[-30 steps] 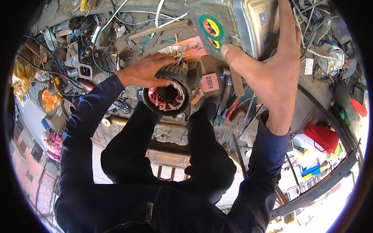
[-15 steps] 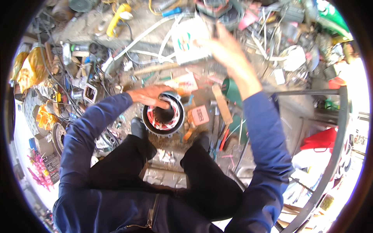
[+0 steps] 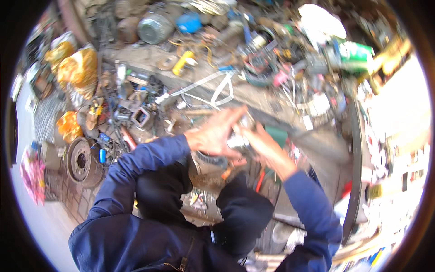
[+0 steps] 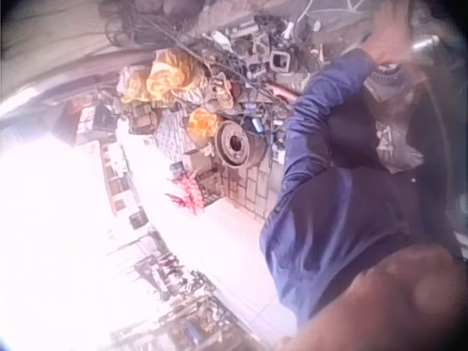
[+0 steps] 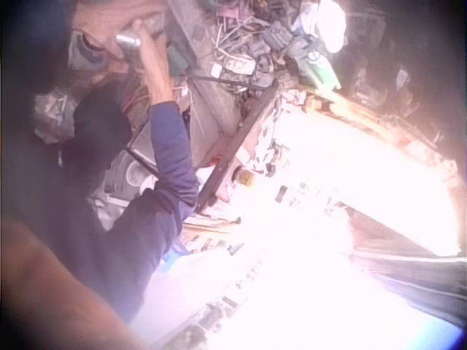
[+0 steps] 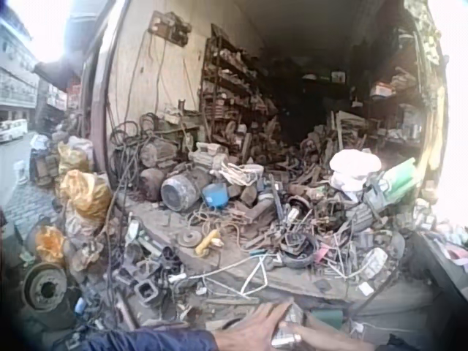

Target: The person picks up a small metal tin, opens it, and walks through a cluttered workshop. They sit on the floor, open a cylindrical container, and transfer some of its contents into the tin. They then stand, return to a workbench, and use a brush to stir the contents of the tin.

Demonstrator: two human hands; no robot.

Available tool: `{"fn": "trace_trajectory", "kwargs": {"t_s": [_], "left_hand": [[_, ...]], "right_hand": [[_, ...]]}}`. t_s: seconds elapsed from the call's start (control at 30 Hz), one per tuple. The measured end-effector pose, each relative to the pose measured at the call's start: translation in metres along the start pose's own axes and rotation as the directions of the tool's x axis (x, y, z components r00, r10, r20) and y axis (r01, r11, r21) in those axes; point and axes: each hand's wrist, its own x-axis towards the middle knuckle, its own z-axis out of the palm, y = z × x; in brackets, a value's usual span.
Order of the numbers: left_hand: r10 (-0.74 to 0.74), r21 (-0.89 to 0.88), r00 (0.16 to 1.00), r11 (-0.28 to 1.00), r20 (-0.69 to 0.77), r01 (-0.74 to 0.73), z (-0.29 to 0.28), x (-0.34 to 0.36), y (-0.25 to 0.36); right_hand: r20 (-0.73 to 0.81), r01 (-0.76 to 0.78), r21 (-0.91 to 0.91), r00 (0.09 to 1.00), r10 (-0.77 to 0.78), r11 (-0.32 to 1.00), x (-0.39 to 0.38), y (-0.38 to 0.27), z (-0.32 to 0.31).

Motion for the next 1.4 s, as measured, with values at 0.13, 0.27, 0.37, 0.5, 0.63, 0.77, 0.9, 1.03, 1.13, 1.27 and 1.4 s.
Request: {"fn": "trace_trajectory", "kwargs": {"t_s": [0.13, 0.27, 0.37, 0.5, 0.63, 0.77, 0.9, 1.03, 1.13, 1.27, 1.4], "left_hand": [[0.132, -0.245, 0.991, 0.962, 0.021, -0.123, -0.015, -0.025, 0.029], [0.302, -0.501, 0.953, 0.828, 0.019, -0.252, -0.007, -0.036, 0.035], [0.310, -0.583, 0.950, 0.779, 0.036, -0.232, 0.001, -0.041, 0.032], [0.348, -0.610, 0.936, 0.755, 0.060, -0.242, 0.005, -0.049, 0.030], [0.418, -0.574, 0.905, 0.761, 0.074, -0.304, 0.005, -0.064, 0.013], [0.445, -0.652, 0.894, 0.692, 0.049, -0.309, 0.007, -0.066, -0.010], [0.331, -0.742, 0.943, 0.641, 0.037, -0.196, 0.006, -0.061, -0.017], [0.261, -0.526, 0.965, 0.818, -0.025, -0.235, 0.004, -0.063, -0.026], [0.272, -0.568, 0.945, 0.755, -0.184, -0.328, 0.022, -0.060, -0.032], [0.334, -0.307, 0.871, 0.839, -0.361, -0.449, 0.032, -0.051, -0.035], [0.404, -0.208, 0.782, 0.812, -0.474, -0.545, 0.031, -0.036, -0.027]], "right_hand": [[0.020, 0.303, -0.699, 0.914, -0.405, 0.648, -0.061, -0.006, 0.001], [0.200, 0.458, -0.651, 0.872, -0.446, 0.605, -0.094, -0.010, 0.014], [0.212, 0.469, -0.697, 0.857, -0.469, 0.542, -0.105, -0.013, 0.024], [0.191, 0.421, -0.722, 0.884, -0.427, 0.549, -0.111, -0.015, 0.028], [0.336, 0.485, -0.516, 0.873, -0.354, 0.706, -0.107, -0.014, 0.020], [0.383, 0.547, -0.243, 0.813, -0.439, 0.801, -0.091, -0.013, 0.000], [0.069, 0.323, 0.334, 0.929, -0.365, 0.886, -0.068, 0.011, -0.028], [-0.108, 0.413, 0.667, 0.877, -0.468, 0.620, -0.048, 0.045, -0.049], [-0.263, 0.470, 0.730, 0.863, -0.432, 0.495, -0.038, 0.080, -0.061], [-0.415, 0.489, 0.755, 0.872, -0.258, 0.438, -0.021, 0.154, -0.078], [-0.524, 0.500, 0.791, 0.851, -0.033, 0.351, -0.001, 0.249, -0.106]]}}
